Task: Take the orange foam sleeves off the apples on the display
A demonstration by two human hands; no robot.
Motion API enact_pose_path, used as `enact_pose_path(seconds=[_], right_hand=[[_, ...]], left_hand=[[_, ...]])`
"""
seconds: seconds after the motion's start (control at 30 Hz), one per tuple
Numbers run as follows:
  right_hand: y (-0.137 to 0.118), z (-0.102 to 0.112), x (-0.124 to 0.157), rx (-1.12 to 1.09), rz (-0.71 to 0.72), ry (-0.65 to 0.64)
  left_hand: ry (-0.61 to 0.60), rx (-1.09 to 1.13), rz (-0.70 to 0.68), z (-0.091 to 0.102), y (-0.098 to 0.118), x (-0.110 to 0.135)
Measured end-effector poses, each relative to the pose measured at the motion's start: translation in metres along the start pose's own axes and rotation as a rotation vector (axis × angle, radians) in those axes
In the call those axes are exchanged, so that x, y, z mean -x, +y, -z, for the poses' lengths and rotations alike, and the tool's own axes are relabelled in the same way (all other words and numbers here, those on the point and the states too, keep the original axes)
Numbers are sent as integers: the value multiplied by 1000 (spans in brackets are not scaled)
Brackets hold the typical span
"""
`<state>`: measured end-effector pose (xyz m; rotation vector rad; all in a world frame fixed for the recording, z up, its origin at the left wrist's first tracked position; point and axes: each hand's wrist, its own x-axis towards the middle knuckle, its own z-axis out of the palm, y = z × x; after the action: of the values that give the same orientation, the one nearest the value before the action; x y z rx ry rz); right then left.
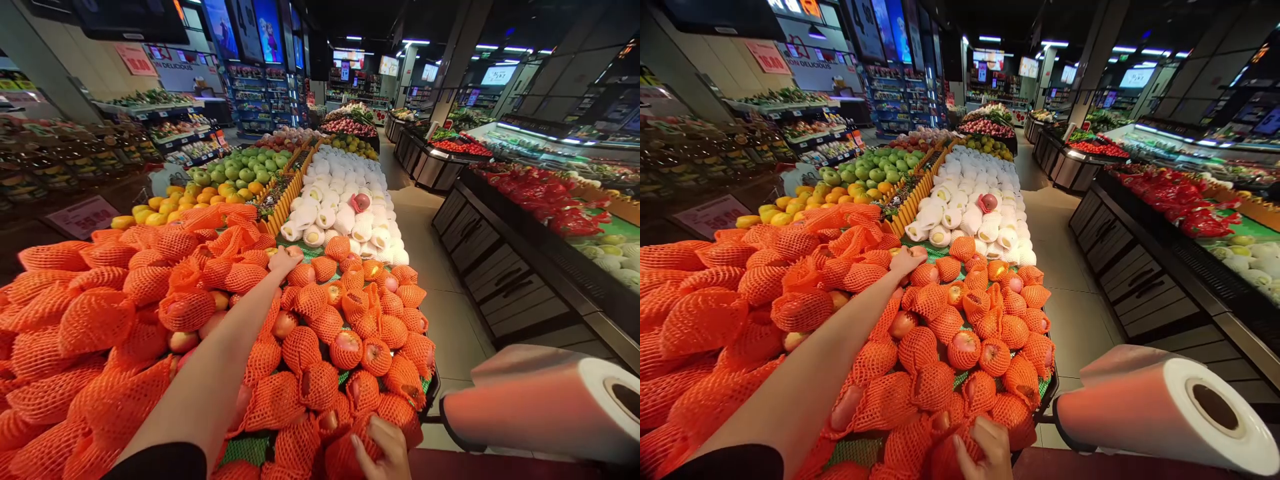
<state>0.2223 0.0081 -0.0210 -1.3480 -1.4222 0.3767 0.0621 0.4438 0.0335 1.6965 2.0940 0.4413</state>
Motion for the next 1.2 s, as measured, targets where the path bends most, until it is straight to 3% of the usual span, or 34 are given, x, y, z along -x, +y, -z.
enact_pose_path(seconds=[0.1, 0.17, 0.23, 0.33, 0.43, 0.5, 0.63, 0.8, 1.0, 1.2], right_hand=[[-7, 1, -1, 93, 84, -21], [-9, 0, 1, 92, 79, -48], [-9, -3, 5, 74, 57, -77], [-9, -4, 11, 61, 34, -79], [-10, 3, 15, 91, -10, 23], [-12, 12, 16, 117, -97, 162], [-21, 31, 18, 31, -305, 304], [-38, 42, 34, -150, -385, 326], [-53, 35, 52, -213, -442, 261], [-45, 21, 59, -420, -606, 226]], left_hand=[[71, 51, -70, 19, -6, 28], [131, 100, -186, 34, -11, 56], [158, 156, -361, 48, -21, 92], [82, 216, -578, 60, -45, 158], [-51, 232, -702, 57, -80, 228], [-123, 188, -751, 50, -105, 270], [-230, -13, -780, 31, -147, 333], [-197, -224, -692, 7, -168, 367], [-96, -190, -580, -9, -155, 379], [-99, -171, -636, -11, -153, 383]])
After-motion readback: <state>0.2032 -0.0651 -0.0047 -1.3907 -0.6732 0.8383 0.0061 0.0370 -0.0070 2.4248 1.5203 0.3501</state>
